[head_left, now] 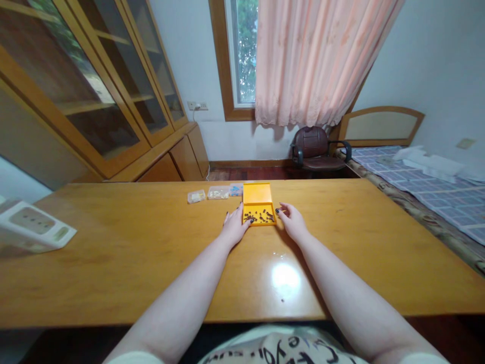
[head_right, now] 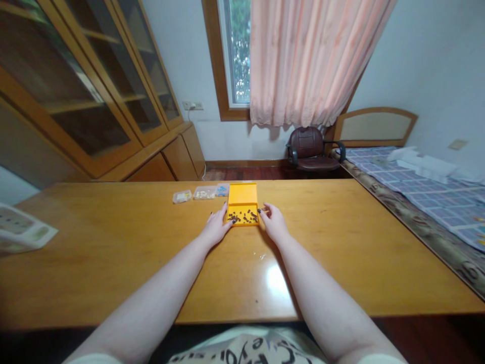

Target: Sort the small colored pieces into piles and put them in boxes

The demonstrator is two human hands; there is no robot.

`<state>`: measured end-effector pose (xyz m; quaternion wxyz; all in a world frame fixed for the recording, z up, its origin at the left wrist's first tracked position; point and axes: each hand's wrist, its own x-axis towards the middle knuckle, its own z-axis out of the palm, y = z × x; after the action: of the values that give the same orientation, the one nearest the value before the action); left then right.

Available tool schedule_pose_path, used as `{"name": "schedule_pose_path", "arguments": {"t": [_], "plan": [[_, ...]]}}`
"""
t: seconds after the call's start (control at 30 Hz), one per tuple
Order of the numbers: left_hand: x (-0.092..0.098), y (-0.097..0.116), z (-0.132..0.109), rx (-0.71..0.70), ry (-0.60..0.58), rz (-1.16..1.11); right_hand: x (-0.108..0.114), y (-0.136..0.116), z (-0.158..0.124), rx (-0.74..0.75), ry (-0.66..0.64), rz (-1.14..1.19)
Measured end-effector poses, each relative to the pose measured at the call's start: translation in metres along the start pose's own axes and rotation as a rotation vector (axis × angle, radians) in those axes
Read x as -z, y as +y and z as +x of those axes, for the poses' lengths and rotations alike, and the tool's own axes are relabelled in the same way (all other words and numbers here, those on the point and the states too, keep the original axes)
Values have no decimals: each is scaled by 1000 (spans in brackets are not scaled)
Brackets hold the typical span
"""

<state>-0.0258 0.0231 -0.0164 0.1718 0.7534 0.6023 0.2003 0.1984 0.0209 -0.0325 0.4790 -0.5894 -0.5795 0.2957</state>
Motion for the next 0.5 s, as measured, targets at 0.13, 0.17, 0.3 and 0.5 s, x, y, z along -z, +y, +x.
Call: {"name": "schedule_pose_path", "arguments": {"t": [0.13, 0.17, 0.3, 0.5], "plan": [[3, 0, -1, -35, -45, -1, -3, 7, 7, -103, 50, 146], [4, -1, -1, -47, -64, -3, -3, 9, 9, -133, 65, 194], [5, 0, -5, -145, -159, -23, 1, 9, 15, -290, 85, 517], [5, 6, -9, -213, -187, -42, 11, -1, 14, -346, 119, 881]]}}
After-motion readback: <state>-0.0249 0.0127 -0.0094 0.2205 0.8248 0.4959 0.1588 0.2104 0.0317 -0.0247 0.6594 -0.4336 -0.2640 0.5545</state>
